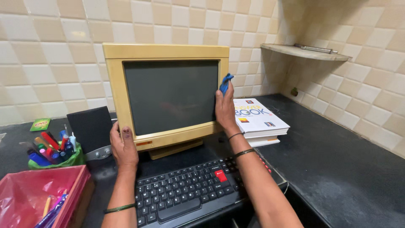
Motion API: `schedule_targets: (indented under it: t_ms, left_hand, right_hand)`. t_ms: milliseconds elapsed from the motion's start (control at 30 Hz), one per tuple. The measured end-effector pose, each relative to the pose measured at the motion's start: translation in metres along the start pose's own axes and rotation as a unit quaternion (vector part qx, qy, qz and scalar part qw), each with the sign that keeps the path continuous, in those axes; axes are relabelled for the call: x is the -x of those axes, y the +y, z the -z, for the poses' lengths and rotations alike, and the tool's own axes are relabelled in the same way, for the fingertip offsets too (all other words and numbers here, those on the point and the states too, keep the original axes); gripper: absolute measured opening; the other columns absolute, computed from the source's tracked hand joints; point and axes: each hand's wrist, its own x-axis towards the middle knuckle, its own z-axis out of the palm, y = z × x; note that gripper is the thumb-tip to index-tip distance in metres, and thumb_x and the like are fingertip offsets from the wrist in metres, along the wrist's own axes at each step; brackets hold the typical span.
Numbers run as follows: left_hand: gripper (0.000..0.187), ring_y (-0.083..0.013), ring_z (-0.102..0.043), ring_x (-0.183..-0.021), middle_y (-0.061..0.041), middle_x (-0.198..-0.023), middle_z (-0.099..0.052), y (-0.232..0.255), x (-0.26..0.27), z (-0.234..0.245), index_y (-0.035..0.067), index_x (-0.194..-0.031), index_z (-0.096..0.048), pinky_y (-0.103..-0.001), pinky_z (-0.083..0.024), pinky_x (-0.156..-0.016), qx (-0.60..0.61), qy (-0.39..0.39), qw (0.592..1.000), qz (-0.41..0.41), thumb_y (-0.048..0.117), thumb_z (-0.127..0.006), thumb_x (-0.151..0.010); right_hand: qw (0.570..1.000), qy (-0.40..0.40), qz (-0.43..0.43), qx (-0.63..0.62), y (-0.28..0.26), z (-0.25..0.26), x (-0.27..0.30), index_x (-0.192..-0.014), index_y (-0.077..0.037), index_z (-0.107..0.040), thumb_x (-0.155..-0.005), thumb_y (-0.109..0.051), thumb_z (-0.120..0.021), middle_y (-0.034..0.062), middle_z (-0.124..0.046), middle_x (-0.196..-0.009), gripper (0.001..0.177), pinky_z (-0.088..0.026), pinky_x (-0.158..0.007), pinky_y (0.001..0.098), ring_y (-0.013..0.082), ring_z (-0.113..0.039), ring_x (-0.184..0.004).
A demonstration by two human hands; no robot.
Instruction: The person wipes the screen and casing of a beige CRT monitor with a blue cloth, then wipes the black keyboard. The person uses circular and back-and-forth motions across the monitor and keyboard surfaces.
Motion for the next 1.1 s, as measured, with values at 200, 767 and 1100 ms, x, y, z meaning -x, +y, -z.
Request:
schedule_targets:
  t_ms: [200,767,1100]
  left_hand:
    - [0.086,-0.0368,-0.056,-0.128,-0.023,-0.136,-0.058,-0.005,0.0,-0.001,0.0,-0.142,-0.053,-0.044,-0.039,-0.11,0.0,-0.001,1.0,0.018,0.074,-0.041,-0.1]
    - [0.09,-0.0383,-0.052,-0.133,-0.024,-0.141,-0.055,-0.007,-0.001,0.001,0.001,-0.145,-0.05,-0.046,-0.037,-0.112,0.003,-0.011,0.999,0.038,0.077,-0.04,-0.098]
    - [0.091,-0.0369,-0.052,-0.133,-0.025,-0.141,-0.055,-0.012,-0.001,-0.001,0.0,-0.145,-0.05,-0.045,-0.037,-0.113,0.015,-0.013,0.999,0.03,0.077,-0.042,-0.099]
  right_hand:
    - [0.995,-0.059,-0.083,0.017,0.02,0.004,0.046,-0.153,0.002,-0.024,-0.106,-0.035,-0.044,0.035,-0.052,-0.138,0.063,-0.042,-0.108,0.0499,0.0493,-0.054,-0.128]
    - [0.899,-0.072,-0.384,-0.201,0.029,-0.004,0.116,-0.139,-0.006,-0.043,-0.1,-0.02,-0.053,0.0161,-0.064,-0.116,0.042,-0.057,-0.066,0.0357,0.0223,-0.066,-0.08]
    - [0.982,-0.011,0.037,0.187,-0.015,0.074,0.076,-0.11,-0.002,-0.072,-0.08,0.0,-0.065,0.0201,-0.061,-0.123,0.031,-0.049,-0.098,0.0462,0.0404,-0.06,-0.113]
